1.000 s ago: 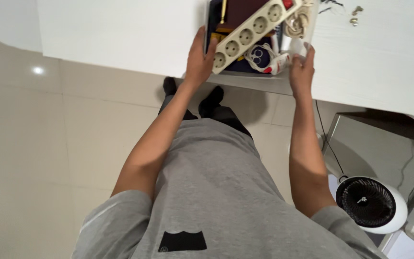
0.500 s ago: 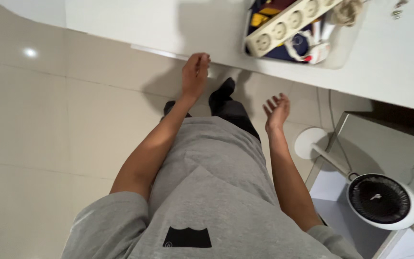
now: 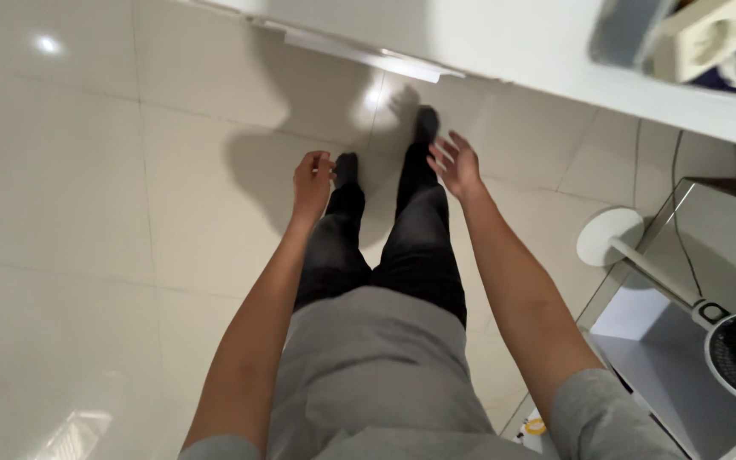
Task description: The person organizes small office items on a white desk. They place a power strip and a brown notebook into a clear plastic bin, then put the bin into a drawer. They also sort screws and zip ties into a small light-blue case and a clear container.
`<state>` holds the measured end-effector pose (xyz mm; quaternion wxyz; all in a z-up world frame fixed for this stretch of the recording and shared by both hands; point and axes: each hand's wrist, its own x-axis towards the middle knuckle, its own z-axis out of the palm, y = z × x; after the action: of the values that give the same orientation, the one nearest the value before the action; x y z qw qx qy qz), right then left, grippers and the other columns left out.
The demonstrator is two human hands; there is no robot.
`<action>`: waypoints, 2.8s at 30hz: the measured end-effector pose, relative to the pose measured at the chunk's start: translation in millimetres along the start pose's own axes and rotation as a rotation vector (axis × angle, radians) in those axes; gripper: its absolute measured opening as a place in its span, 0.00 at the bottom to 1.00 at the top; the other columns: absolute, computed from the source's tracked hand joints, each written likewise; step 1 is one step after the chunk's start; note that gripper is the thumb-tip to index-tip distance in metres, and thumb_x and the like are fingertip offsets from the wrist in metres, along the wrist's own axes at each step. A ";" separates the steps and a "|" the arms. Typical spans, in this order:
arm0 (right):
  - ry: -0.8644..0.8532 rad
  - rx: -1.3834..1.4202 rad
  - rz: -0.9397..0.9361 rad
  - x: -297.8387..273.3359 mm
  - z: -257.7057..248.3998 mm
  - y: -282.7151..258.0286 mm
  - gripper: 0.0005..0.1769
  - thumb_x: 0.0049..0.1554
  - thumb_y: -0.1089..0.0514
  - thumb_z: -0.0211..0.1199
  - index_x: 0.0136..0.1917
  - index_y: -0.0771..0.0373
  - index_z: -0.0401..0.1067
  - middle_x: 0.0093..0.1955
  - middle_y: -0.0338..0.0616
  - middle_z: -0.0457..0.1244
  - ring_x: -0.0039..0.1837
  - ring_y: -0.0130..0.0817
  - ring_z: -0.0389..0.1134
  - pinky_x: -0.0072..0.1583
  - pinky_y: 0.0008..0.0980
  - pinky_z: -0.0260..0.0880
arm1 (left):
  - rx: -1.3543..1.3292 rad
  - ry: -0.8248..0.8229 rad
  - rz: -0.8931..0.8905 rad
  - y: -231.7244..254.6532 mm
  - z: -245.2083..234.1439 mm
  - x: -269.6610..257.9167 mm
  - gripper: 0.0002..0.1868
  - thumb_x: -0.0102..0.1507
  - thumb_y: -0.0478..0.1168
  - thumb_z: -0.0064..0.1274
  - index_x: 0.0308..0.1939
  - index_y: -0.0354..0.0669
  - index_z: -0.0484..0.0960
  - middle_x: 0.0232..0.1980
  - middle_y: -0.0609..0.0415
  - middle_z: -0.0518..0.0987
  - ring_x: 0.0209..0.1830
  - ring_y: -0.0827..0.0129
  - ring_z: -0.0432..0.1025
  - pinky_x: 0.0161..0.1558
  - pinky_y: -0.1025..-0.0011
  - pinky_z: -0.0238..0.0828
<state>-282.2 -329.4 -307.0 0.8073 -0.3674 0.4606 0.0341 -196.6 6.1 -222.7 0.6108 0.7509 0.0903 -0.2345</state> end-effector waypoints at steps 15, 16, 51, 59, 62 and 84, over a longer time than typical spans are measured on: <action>-0.029 0.706 -0.057 86.0 137.0 -35.2 0.39 0.64 0.30 0.33 0.72 0.62 0.57 0.68 0.43 0.56 0.59 0.46 0.64 0.60 0.47 0.67 | 0.020 0.002 -0.190 -132.8 -33.6 13.5 0.17 0.72 0.45 0.45 0.57 0.37 0.79 0.45 0.49 0.84 0.41 0.69 0.80 0.41 0.71 0.76; -0.063 0.691 -0.062 86.1 133.9 -30.7 0.39 0.63 0.31 0.33 0.70 0.62 0.58 0.66 0.42 0.57 0.56 0.44 0.64 0.58 0.46 0.68 | 0.004 -0.042 -0.142 -134.9 -31.2 16.8 0.17 0.71 0.44 0.46 0.58 0.37 0.78 0.48 0.48 0.83 0.42 0.67 0.79 0.43 0.70 0.77; 0.519 -0.121 0.161 -43.4 -6.1 210.1 0.47 0.57 0.57 0.68 0.75 0.47 0.37 0.52 0.52 0.64 0.40 0.36 0.68 0.44 0.41 0.79 | 1.120 -0.213 0.203 -153.2 -10.3 -13.0 0.19 0.61 0.37 0.52 0.58 0.43 0.77 0.65 0.46 0.71 0.52 0.45 0.75 0.46 0.51 0.75; 0.534 -0.460 0.285 -63.9 -6.3 207.3 0.44 0.57 0.51 0.70 0.75 0.55 0.44 0.57 0.53 0.62 0.43 0.37 0.66 0.42 0.42 0.78 | 1.164 -0.271 0.162 -163.8 -18.7 -29.8 0.20 0.60 0.37 0.53 0.57 0.45 0.76 0.65 0.46 0.70 0.56 0.45 0.73 0.46 0.51 0.76; 0.552 -0.571 0.316 -67.5 -2.1 211.9 0.43 0.56 0.50 0.71 0.74 0.57 0.49 0.59 0.53 0.62 0.47 0.40 0.66 0.42 0.44 0.78 | 1.180 -0.319 0.098 -162.5 -25.1 -35.1 0.21 0.60 0.36 0.53 0.58 0.45 0.75 0.67 0.45 0.68 0.56 0.44 0.73 0.47 0.50 0.76; 0.532 -0.671 -0.195 -128.5 1.6 74.7 0.40 0.55 0.48 0.68 0.76 0.60 0.60 0.72 0.62 0.58 0.60 0.50 0.70 0.47 0.42 0.80 | 0.874 -0.348 0.435 -5.0 69.9 -18.2 0.27 0.65 0.48 0.49 0.67 0.42 0.70 0.66 0.40 0.72 0.53 0.45 0.75 0.51 0.50 0.73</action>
<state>-384.1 -237.7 -249.6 0.4961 -0.6469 0.5791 0.0098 -231.5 -57.1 -228.7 0.2807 0.8871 -0.2771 -0.2396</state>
